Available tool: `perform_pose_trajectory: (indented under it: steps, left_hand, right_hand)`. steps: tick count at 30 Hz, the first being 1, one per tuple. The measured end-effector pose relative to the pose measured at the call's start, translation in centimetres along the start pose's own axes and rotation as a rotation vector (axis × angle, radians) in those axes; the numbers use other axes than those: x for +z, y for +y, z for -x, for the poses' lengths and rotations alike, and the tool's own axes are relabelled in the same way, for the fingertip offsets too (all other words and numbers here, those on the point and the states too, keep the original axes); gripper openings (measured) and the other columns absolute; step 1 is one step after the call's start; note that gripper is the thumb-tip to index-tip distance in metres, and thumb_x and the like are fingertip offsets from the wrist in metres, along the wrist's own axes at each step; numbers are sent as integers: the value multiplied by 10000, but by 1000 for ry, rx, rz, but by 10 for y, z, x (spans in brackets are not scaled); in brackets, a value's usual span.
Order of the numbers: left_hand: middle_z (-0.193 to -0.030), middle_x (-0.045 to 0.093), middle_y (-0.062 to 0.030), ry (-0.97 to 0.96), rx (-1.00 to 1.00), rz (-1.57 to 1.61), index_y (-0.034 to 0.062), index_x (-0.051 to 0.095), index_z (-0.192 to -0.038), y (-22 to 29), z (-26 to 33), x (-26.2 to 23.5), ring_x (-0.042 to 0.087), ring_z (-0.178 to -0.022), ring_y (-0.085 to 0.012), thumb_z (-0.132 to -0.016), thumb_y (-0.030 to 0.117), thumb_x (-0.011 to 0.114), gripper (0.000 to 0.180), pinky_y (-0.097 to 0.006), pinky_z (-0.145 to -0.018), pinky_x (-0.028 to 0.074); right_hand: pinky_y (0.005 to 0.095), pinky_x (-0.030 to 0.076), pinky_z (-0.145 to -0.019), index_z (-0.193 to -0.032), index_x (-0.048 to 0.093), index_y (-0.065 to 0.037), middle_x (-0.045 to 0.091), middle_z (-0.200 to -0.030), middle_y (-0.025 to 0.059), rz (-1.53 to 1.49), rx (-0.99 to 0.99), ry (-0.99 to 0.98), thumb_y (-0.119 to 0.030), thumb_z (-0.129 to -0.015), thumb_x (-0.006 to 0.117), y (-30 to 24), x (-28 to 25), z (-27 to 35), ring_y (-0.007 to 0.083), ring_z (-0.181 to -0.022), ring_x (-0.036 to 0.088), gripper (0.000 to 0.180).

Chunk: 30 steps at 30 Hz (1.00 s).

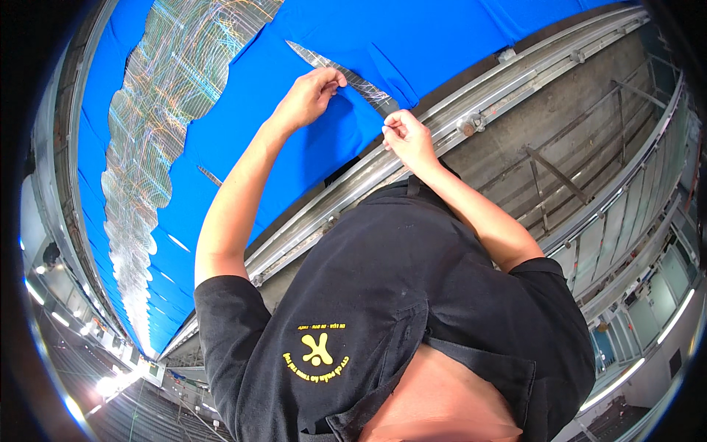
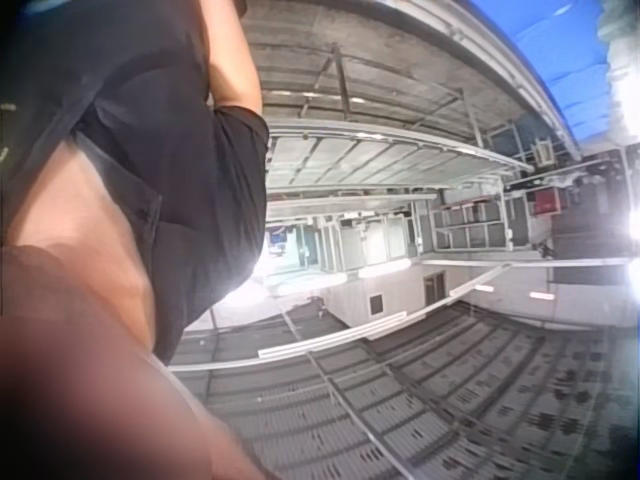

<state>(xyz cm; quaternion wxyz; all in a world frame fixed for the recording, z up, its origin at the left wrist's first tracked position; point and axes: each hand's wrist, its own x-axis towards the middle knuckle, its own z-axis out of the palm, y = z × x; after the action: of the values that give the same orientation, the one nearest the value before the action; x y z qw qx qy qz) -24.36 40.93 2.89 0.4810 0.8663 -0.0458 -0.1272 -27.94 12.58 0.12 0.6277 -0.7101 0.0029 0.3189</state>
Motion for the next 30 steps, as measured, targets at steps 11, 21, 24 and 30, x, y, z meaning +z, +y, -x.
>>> perform_pose_trajectory:
  steps: [11,21,24,30]
  left_hand:
    - [-1057,647,-123,-200,108,-289,70,763,-1103,-2,-11,-13,672,-1009,-321,-911,94,760,193,-430,-878,566]
    - [-1041,660,-110,-344,-34,-491,129,775,-1029,5,-51,-16,666,-1082,-334,-942,293,762,187,-479,-882,556]
    - [-1055,671,-121,-22,-30,-530,116,752,-1088,11,-39,-12,662,-1081,-349,-957,336,744,256,-480,-905,553]
    - [-1494,551,-255,694,-147,-666,3,584,-1425,-27,31,32,542,-1355,-449,-1021,384,672,563,-514,-1152,430]
  right_hand:
    - [283,545,-690,-1120,737,-13,694,-958,57,298,-156,55,-131,-989,756,-6,2,-2,107,-774,661,177]
    - [467,554,-788,-988,739,-9,742,-897,213,539,-39,82,-250,-1011,683,-12,-7,-19,397,-868,728,248]
    - [406,539,-715,-989,750,-10,734,-821,167,623,-45,76,-295,-1017,685,-1,-9,-26,295,-744,715,293]
    - [433,559,-744,-971,747,-22,743,-830,182,433,-31,66,-287,-996,707,-28,-3,-20,336,-762,725,269]
